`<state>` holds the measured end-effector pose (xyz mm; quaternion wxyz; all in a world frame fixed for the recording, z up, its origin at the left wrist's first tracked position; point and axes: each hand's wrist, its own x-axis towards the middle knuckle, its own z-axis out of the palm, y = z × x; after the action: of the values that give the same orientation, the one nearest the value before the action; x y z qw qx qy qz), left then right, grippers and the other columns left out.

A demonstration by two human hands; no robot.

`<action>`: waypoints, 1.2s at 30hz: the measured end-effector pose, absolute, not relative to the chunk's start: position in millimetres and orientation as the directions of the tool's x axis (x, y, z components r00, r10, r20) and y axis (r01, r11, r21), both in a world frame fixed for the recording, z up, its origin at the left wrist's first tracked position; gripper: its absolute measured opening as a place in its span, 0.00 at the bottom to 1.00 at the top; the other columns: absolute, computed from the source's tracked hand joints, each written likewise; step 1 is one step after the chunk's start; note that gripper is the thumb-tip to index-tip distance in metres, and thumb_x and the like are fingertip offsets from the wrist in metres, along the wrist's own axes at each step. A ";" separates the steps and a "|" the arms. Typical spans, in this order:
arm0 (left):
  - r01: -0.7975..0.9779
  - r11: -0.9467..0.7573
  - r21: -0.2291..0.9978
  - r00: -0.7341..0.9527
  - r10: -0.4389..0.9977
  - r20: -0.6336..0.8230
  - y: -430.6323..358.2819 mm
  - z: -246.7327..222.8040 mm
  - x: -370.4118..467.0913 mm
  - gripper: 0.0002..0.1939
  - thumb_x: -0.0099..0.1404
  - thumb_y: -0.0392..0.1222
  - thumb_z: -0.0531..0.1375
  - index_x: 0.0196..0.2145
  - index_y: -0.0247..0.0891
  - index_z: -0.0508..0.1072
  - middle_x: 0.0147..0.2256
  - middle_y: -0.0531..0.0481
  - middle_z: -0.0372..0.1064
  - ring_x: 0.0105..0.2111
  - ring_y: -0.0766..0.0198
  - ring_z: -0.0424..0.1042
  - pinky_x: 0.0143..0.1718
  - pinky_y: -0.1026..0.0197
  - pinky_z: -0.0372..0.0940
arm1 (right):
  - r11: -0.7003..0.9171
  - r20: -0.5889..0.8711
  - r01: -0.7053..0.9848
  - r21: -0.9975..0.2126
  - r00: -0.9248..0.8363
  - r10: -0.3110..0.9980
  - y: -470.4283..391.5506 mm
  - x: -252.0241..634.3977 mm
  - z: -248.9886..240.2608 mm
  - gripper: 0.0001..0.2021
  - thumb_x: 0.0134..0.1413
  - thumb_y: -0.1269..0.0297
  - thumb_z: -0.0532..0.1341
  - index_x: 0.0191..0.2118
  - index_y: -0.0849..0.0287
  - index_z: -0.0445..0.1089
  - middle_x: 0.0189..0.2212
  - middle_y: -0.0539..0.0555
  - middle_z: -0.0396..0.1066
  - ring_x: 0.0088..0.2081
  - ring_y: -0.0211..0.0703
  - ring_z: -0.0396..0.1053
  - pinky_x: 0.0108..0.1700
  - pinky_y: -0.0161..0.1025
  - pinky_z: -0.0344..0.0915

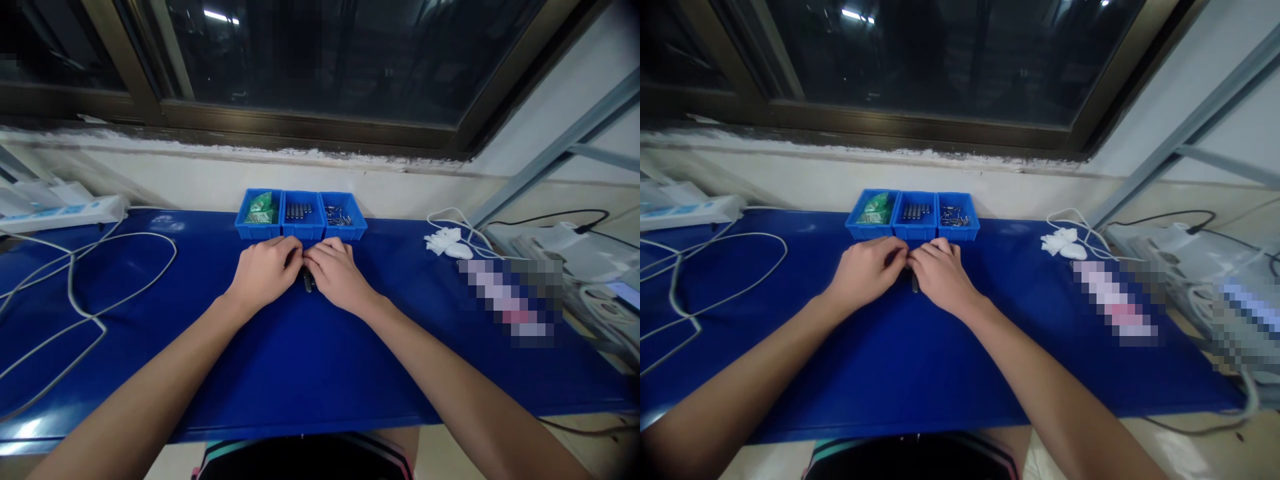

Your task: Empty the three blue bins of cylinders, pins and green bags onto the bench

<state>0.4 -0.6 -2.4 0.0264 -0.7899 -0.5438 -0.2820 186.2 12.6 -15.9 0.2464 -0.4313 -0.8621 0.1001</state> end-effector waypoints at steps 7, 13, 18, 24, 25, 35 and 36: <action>0.912 -0.314 0.265 0.228 0.923 0.309 0.5 -8.0 0.2 0.10 0.73 0.43 0.57 0.44 0.43 0.78 0.41 0.48 0.81 0.32 0.52 0.79 0.26 0.58 0.63 | 0.265 0.216 0.252 -0.931 -0.205 0.955 32.6 201.6 1.5 0.15 0.73 0.52 0.51 0.46 0.53 0.72 0.39 0.55 0.79 0.42 0.48 0.73 0.47 0.47 0.66; 0.914 -0.287 0.288 0.212 0.940 0.266 -0.2 -9.1 -1.4 0.11 0.73 0.45 0.58 0.47 0.43 0.78 0.42 0.48 0.80 0.35 0.51 0.80 0.28 0.57 0.65 | 0.141 0.156 -0.076 -0.987 -0.257 0.954 76.3 215.8 61.1 0.14 0.68 0.49 0.59 0.52 0.51 0.69 0.52 0.55 0.78 0.40 0.42 0.74 0.42 0.43 0.70; 0.913 -0.292 0.286 0.221 0.941 0.256 0.4 -8.9 -1.0 0.11 0.73 0.46 0.57 0.46 0.43 0.78 0.43 0.48 0.80 0.35 0.50 0.80 0.28 0.56 0.66 | 0.474 0.262 0.547 -0.690 -0.422 0.868 130.4 198.8 77.4 0.22 0.55 0.65 0.69 0.56 0.62 0.74 0.48 0.62 0.79 0.47 0.51 0.75 0.51 0.47 0.69; 0.913 -0.283 0.293 0.219 0.948 0.232 0.8 -9.8 -1.3 0.11 0.74 0.46 0.57 0.48 0.43 0.78 0.43 0.48 0.80 0.34 0.50 0.80 0.29 0.56 0.67 | 0.623 0.001 0.751 0.216 -0.638 0.770 157.2 165.1 62.9 0.20 0.55 0.71 0.65 0.55 0.63 0.76 0.41 0.66 0.78 0.57 0.68 0.65 0.57 0.60 0.55; 0.912 -0.285 0.294 0.219 0.946 0.239 1.0 -10.2 -1.4 0.11 0.73 0.46 0.57 0.47 0.43 0.78 0.42 0.48 0.80 0.34 0.50 0.80 0.28 0.56 0.66 | 0.632 -0.010 0.727 0.267 -0.654 0.757 158.2 161.4 60.9 0.18 0.56 0.71 0.65 0.53 0.63 0.77 0.39 0.66 0.77 0.57 0.68 0.64 0.56 0.60 0.55; 0.914 -0.286 0.288 0.220 0.946 0.239 1.9 -11.2 -1.0 0.12 0.73 0.46 0.58 0.47 0.43 0.78 0.41 0.48 0.80 0.33 0.52 0.80 0.26 0.58 0.64 | 0.608 -0.016 0.711 0.354 -0.645 0.764 171.1 155.9 52.4 0.09 0.52 0.65 0.70 0.36 0.66 0.81 0.46 0.71 0.73 0.57 0.73 0.60 0.55 0.64 0.56; 0.915 -0.279 0.290 0.217 0.949 0.228 1.9 -10.8 -1.1 0.12 0.74 0.46 0.58 0.47 0.43 0.78 0.41 0.48 0.80 0.33 0.51 0.80 0.27 0.57 0.64 | 0.610 -0.027 0.707 0.358 -0.646 0.763 172.6 155.5 49.8 0.08 0.51 0.66 0.70 0.36 0.66 0.81 0.46 0.71 0.73 0.56 0.72 0.60 0.55 0.64 0.57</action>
<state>-1.1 1.9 -10.8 -0.0463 -0.7785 -0.5988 -0.1823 155.5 172.6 49.8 -0.0884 -0.4116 -0.8929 -0.1596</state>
